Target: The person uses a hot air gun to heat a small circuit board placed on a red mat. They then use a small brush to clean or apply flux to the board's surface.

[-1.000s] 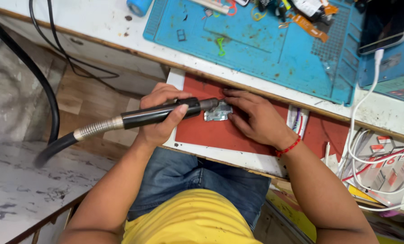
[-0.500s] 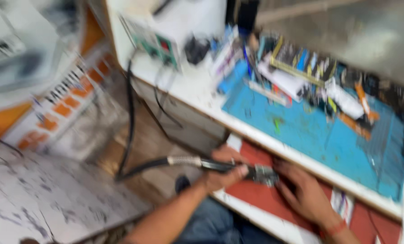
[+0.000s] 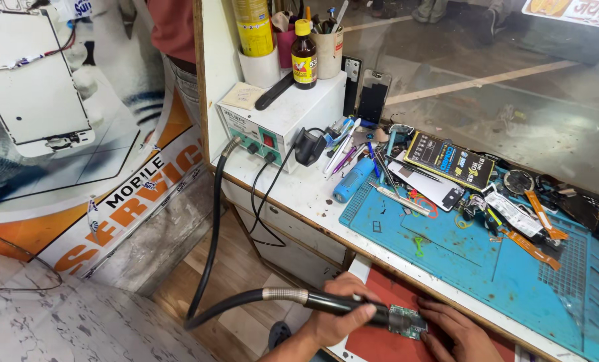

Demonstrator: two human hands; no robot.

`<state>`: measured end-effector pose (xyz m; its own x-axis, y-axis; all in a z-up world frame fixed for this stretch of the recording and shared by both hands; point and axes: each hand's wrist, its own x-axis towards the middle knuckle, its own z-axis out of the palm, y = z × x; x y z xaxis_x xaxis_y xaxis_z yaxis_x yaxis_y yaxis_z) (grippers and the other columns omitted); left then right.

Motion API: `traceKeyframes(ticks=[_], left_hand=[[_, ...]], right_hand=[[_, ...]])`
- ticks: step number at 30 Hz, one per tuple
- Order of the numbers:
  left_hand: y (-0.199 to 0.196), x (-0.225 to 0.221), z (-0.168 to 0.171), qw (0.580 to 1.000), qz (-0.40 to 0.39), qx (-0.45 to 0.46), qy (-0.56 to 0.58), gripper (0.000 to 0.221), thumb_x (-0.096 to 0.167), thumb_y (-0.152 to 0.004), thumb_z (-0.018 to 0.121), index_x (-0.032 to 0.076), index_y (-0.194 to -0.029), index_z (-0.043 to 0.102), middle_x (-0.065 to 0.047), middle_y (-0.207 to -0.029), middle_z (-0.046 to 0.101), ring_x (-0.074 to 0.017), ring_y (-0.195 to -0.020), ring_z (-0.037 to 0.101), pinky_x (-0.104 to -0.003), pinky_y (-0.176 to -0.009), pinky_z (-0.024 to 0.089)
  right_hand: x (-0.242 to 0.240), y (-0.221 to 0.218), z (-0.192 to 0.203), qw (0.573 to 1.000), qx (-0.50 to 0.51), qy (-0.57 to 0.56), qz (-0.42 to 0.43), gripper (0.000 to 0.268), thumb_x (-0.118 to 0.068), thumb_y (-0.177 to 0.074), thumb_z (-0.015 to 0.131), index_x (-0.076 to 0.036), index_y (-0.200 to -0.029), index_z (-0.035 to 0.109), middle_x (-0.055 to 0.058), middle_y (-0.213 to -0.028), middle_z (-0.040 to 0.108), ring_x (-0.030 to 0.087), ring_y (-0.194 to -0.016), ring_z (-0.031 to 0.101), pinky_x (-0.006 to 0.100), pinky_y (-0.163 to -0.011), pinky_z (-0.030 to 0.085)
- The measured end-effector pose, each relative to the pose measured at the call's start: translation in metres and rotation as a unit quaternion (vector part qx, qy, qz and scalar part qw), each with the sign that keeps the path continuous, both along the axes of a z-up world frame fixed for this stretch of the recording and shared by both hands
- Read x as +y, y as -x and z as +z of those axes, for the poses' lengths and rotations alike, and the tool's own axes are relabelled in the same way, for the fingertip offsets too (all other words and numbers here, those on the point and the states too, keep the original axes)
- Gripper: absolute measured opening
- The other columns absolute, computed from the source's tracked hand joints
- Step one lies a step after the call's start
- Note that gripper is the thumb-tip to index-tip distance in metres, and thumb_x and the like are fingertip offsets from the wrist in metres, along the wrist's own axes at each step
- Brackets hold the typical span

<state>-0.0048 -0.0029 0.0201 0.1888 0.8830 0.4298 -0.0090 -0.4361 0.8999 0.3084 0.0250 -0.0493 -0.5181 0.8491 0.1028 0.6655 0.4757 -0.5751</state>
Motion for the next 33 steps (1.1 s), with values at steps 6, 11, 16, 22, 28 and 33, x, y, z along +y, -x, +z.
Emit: traceKeyframes(ticks=[6, 11, 16, 22, 28, 33], left_hand=[[0.0, 0.0, -0.006, 1.0, 0.0, 0.017, -0.007, 0.028, 0.03, -0.092, 0.072, 0.004, -0.098, 0.076, -0.01, -0.094, 0.074, -0.0264, -0.096, 0.066, -0.041, -0.09, 0.055], [-0.001, 0.001, 0.006, 0.998, 0.001, 0.034, -0.052, 0.026, 0.03, -0.091, 0.073, 0.005, -0.099, 0.075, -0.01, -0.093, 0.073, -0.0271, -0.093, 0.066, -0.04, -0.088, 0.054], [0.003, -0.001, 0.002, 0.998, -0.052, 0.015, -0.02, 0.022, 0.024, -0.091, 0.072, 0.005, -0.1, 0.073, -0.011, -0.095, 0.073, -0.025, -0.092, 0.067, -0.039, -0.087, 0.053], [0.003, 0.001, 0.002, 1.0, -0.01, 0.006, 0.013, 0.025, 0.021, -0.09, 0.071, 0.0, -0.103, 0.072, -0.012, -0.102, 0.075, -0.0258, -0.097, 0.067, -0.039, -0.096, 0.053], [-0.001, 0.003, 0.008, 0.999, 0.018, 0.023, 0.02, 0.029, 0.027, -0.093, 0.071, 0.0, -0.104, 0.073, -0.012, -0.1, 0.075, -0.0251, -0.097, 0.068, -0.036, -0.095, 0.053], [0.001, -0.001, 0.001, 0.999, 0.026, 0.039, -0.013, 0.03, 0.029, -0.094, 0.07, 0.002, -0.105, 0.071, -0.011, -0.102, 0.077, -0.0229, -0.099, 0.07, -0.036, -0.095, 0.052]], right_hand=[[-0.005, 0.007, 0.015, 1.0, 0.011, -0.02, 0.006, 0.048, -0.017, -0.074, 0.08, -0.008, -0.121, 0.072, 0.008, -0.13, 0.068, 0.028, -0.128, 0.059, 0.04, -0.109, 0.043], [-0.024, 0.027, 0.067, 1.0, 0.02, 0.009, -0.008, 0.041, -0.013, -0.079, 0.074, -0.004, -0.118, 0.07, 0.014, -0.13, 0.068, 0.032, -0.121, 0.064, 0.04, -0.103, 0.049], [-0.036, 0.036, 0.099, 0.999, 0.016, 0.027, -0.011, 0.039, -0.009, -0.086, 0.069, 0.0, -0.124, 0.065, 0.02, -0.129, 0.066, 0.038, -0.118, 0.064, 0.043, -0.101, 0.051], [-0.025, 0.033, 0.103, 0.999, 0.033, 0.019, 0.016, 0.044, -0.007, -0.084, 0.07, 0.0, -0.127, 0.064, 0.018, -0.134, 0.064, 0.036, -0.12, 0.064, 0.042, -0.102, 0.052], [-0.023, 0.038, 0.11, 0.998, 0.041, 0.035, 0.02, 0.044, -0.005, -0.085, 0.07, 0.002, -0.129, 0.064, 0.017, -0.136, 0.064, 0.035, -0.122, 0.063, 0.042, -0.102, 0.053], [-0.026, 0.036, 0.107, 0.999, 0.032, 0.029, 0.022, 0.044, -0.005, -0.085, 0.071, 0.001, -0.129, 0.064, 0.017, -0.135, 0.064, 0.036, -0.121, 0.064, 0.042, -0.103, 0.053]])
